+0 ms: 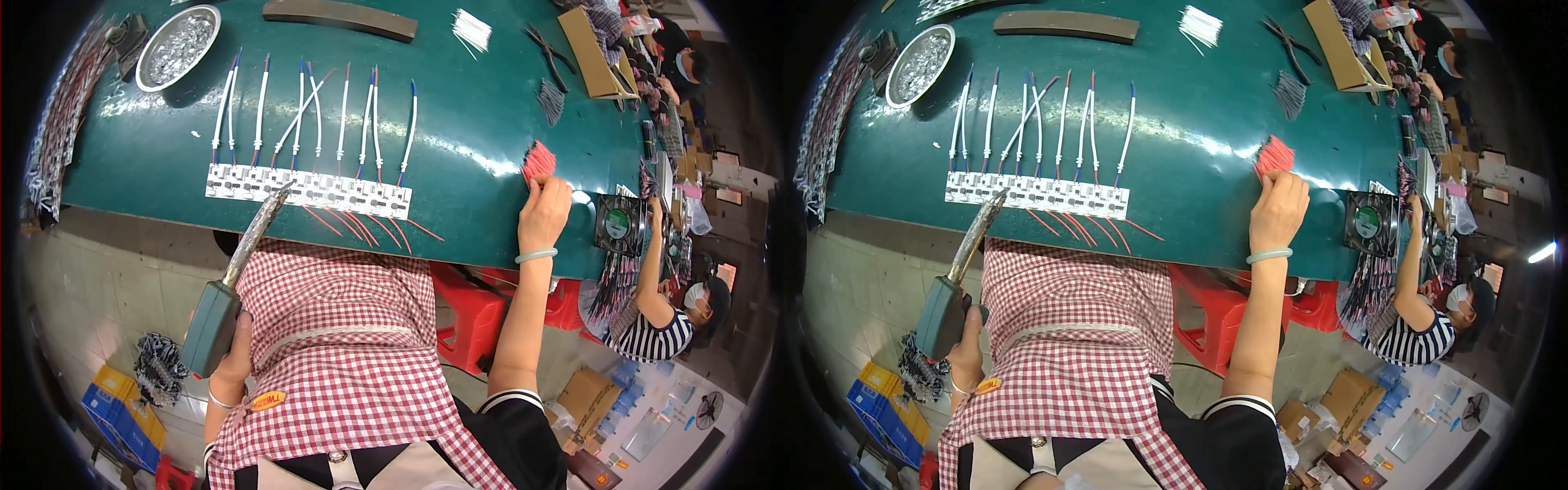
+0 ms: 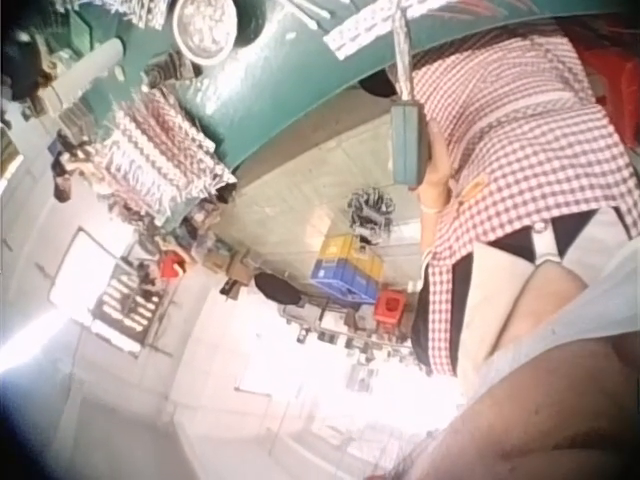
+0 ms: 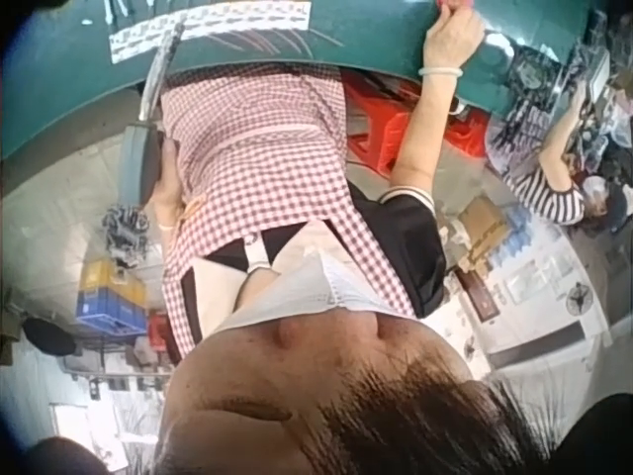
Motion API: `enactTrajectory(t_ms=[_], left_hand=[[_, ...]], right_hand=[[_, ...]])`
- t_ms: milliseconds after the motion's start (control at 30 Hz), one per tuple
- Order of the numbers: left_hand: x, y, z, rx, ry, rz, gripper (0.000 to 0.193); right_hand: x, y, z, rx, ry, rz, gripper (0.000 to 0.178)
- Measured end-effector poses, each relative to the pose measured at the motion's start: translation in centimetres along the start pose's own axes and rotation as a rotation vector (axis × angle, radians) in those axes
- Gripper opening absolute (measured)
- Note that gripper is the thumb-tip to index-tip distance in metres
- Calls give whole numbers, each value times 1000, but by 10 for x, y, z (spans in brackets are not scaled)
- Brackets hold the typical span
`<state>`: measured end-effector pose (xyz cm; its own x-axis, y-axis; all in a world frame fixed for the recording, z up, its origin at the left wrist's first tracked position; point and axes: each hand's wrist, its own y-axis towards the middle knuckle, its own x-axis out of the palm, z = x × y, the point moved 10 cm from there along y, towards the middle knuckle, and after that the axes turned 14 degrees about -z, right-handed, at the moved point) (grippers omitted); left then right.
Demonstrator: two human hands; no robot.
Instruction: The person solders wires onto LED circuit board strips with a soldering gun.
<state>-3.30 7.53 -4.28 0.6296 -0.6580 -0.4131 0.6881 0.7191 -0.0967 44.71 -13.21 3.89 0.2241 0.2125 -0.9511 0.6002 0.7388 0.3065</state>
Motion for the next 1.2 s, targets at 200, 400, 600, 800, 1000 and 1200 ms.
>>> enactTrajectory(t_ms=[200,400,600,800,1000,1200], left_hand=[[-5,8,23,48,72,82,31],[-10,8,29,54,145,139,25],[-7,11,45,164,90,146,28],[-9,11,41,135,120,118,29],[-13,21,51,133,51,100,25],[-14,34,74,238,154,65,25]], right_hand=[[-13,13,-21,-77,47,-56,11],[-29,29,-83,-248,-130,-275,24],[-10,35,-123,-374,-270,-404,15],[-59,17,-230,-492,654,-196,29],[-31,-7,-282,-529,762,-125,32],[-22,-8,-285,-503,714,-132,33]])
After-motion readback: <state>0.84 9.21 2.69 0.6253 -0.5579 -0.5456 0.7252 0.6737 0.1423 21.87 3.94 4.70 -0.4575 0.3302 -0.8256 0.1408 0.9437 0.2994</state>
